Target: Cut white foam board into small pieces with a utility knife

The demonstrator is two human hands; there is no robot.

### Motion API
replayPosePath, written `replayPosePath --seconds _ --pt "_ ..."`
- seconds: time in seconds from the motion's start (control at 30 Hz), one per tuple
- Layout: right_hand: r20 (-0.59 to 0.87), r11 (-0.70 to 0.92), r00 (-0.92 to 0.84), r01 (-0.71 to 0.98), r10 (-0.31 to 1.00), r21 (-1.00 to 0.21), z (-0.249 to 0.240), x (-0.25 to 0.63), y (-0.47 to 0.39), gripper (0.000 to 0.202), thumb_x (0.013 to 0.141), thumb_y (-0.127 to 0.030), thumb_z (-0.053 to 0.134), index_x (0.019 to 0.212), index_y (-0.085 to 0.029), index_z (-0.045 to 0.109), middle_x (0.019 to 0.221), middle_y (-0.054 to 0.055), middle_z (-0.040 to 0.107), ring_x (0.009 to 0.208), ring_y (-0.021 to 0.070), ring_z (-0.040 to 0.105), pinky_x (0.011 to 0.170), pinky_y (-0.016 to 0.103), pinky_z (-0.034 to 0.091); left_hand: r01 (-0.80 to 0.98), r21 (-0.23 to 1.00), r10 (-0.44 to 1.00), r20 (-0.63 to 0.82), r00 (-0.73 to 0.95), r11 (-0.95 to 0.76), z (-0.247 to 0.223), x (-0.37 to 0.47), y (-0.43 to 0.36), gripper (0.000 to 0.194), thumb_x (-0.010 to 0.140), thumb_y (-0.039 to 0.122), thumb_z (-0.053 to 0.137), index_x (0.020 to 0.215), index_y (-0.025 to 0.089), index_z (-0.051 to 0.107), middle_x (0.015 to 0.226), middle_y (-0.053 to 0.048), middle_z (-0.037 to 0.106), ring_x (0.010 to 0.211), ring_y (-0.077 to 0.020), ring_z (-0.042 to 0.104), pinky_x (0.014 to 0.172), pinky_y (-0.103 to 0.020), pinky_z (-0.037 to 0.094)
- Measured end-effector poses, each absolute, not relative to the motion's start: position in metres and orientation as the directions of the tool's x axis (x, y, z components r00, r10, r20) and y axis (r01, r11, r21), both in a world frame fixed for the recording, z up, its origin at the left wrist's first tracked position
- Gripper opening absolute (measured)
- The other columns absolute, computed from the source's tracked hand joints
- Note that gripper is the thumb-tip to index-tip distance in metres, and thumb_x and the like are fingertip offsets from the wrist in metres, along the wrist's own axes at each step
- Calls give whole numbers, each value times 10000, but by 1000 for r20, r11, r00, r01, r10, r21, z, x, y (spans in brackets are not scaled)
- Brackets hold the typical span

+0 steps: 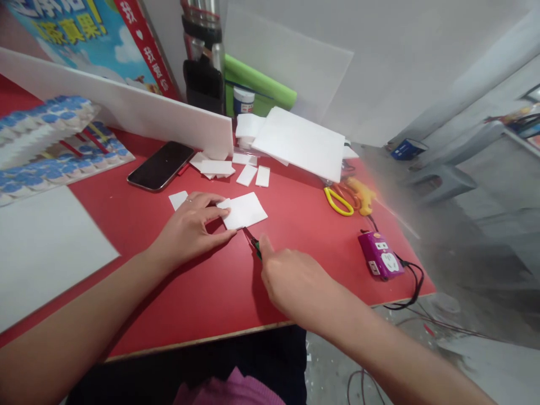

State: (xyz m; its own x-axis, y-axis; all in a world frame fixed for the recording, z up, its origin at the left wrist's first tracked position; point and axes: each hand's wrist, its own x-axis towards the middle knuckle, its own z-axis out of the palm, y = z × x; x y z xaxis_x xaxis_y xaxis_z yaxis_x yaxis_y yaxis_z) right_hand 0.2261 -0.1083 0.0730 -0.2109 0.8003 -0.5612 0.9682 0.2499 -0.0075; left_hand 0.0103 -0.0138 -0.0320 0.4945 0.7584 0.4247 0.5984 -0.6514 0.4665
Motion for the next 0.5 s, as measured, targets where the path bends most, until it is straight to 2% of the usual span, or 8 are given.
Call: replayPosePath --seconds 0.13,0.2,0.27,0.33,0.4,0.5 --pt "-433 192 -272 956 860 -221 67 250 -119 467 1064 -233 388 1487 -122 550 798 88 737 626 205 644 529 297 294 586 484 760 414 501 -650 -30 8 -13 288 902 401 730 1022 142 769 1241 -188 708 1128 -364 642 989 -537 525" --pt "-322 133 -212 959 923 -250 62 266 -117 481 1078 -293 386 1509 -151 542 816 82 749 656 216 681 559 287 357 588 478 758 409 508 -652 -28 6 -12 283 905 394 703 1039 150 753 1253 -186 706 1152 -373 638 1008 -546 515" --pt "-241 15 -47 991 969 -132 54 280 -109 534 1083 -311 382 1580 -134 468 819 91 757 675 249 708 572 297 387 618 452 764 415 494 -644 -26 3 -9 287 904 377 674 1073 154 739 1256 -188 705 1172 -384 636 1035 -557 501" --pt "-206 -106 114 993 972 51 45 289 -95 570 1089 -292 388 1624 -96 397 860 126 771 740 295 743 596 317 419 654 429 778 424 464 -623 -25 0 -6 315 897 370 656 1117 155 725 1248 -192 709 1177 -396 638 1053 -567 492" --pt "-213 -145 184 971 959 188 35 292 -80 577 1095 -263 391 1642 -84 356 938 166 782 836 332 769 645 342 466 677 432 798 418 435 -595 -25 -3 -4 361 886 378 652 1163 153 711 1242 -195 715 1179 -407 641 1061 -572 492" --pt "-200 -139 198 951 960 277 25 290 -64 570 1110 -289 390 1647 -103 340 1067 206 773 912 356 778 695 382 525 697 449 825 386 413 -559 -26 -7 -1 411 881 399 654 1201 145 700 1255 -198 716 1185 -414 642 1059 -570 503"
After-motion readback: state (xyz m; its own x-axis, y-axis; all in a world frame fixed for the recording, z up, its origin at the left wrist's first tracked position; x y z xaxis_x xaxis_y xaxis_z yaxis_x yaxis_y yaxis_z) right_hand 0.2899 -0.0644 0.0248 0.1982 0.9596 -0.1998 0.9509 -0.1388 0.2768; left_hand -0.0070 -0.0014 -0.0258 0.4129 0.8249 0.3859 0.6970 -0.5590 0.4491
